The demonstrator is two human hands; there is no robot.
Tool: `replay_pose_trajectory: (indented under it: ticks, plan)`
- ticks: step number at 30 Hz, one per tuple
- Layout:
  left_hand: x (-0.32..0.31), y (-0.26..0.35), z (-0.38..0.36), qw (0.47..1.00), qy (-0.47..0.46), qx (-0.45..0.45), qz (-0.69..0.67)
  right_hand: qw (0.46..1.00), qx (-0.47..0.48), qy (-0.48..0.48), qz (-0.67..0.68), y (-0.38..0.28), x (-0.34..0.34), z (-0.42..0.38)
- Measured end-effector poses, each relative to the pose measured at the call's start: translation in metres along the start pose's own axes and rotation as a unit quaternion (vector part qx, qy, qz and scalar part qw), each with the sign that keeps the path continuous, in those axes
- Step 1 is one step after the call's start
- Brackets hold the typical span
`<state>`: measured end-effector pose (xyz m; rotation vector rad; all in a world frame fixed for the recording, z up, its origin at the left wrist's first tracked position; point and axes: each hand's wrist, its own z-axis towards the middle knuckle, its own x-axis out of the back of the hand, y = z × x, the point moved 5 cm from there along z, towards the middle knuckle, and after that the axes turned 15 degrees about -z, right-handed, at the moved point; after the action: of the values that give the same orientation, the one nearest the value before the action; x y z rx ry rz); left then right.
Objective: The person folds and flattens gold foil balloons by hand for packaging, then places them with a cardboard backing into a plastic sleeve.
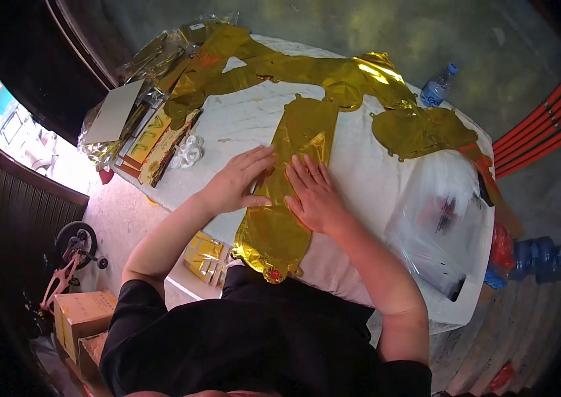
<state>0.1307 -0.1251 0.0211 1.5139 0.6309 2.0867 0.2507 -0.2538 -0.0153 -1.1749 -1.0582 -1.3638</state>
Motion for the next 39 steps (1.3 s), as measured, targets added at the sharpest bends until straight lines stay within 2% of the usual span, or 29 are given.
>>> replay_pose_trajectory:
  ticks: [2,6,8,11,18,23,27,29,33,35,39]
  plan:
    - [0.003,0.006,-0.01,0.995,0.007,0.001,-0.104,1.0,0.0,-0.004,0.0,0.001,0.0,0.0]
    - [-0.005,0.009,-0.044,0.993,-0.021,-0.009,-0.119,1.0,0.014,-0.005,-0.006,-0.001,0.001,-0.003]
    - [0.002,0.032,-0.05,0.999,-0.023,-0.034,0.013,1.0,0.023,-0.004,-0.013,-0.004,0.001,-0.004]
    - [0.001,0.047,-0.06,0.999,-0.014,-0.033,0.035,0.999,0.039,-0.011,-0.017,-0.01,0.004,-0.011]
    - [-0.008,0.074,-0.088,0.999,-0.028,-0.015,-0.012,0.997,0.069,-0.021,-0.011,-0.03,0.016,-0.039]
    - [-0.017,0.07,-0.092,0.997,0.032,-0.057,-0.048,0.997,0.075,-0.012,-0.019,-0.036,0.022,-0.048]
    - [-0.008,0.075,-0.084,0.996,0.043,-0.069,-0.042,0.998,0.069,-0.002,-0.01,-0.035,0.018,-0.048]
    - [-0.005,0.075,-0.08,0.993,0.053,-0.103,0.013,0.998,0.069,-0.004,-0.01,-0.035,0.019,-0.047]
    - [-0.005,0.069,-0.066,0.988,0.036,-0.138,0.059,0.998,0.066,-0.009,-0.006,-0.034,0.018,-0.047]
    - [-0.011,0.068,-0.061,0.983,-0.016,-0.171,0.062,0.998,0.065,-0.011,-0.007,-0.035,0.019,-0.048]
    - [-0.016,0.062,-0.061,0.983,-0.034,-0.17,0.057,0.997,0.061,-0.023,0.029,-0.032,0.019,-0.048]
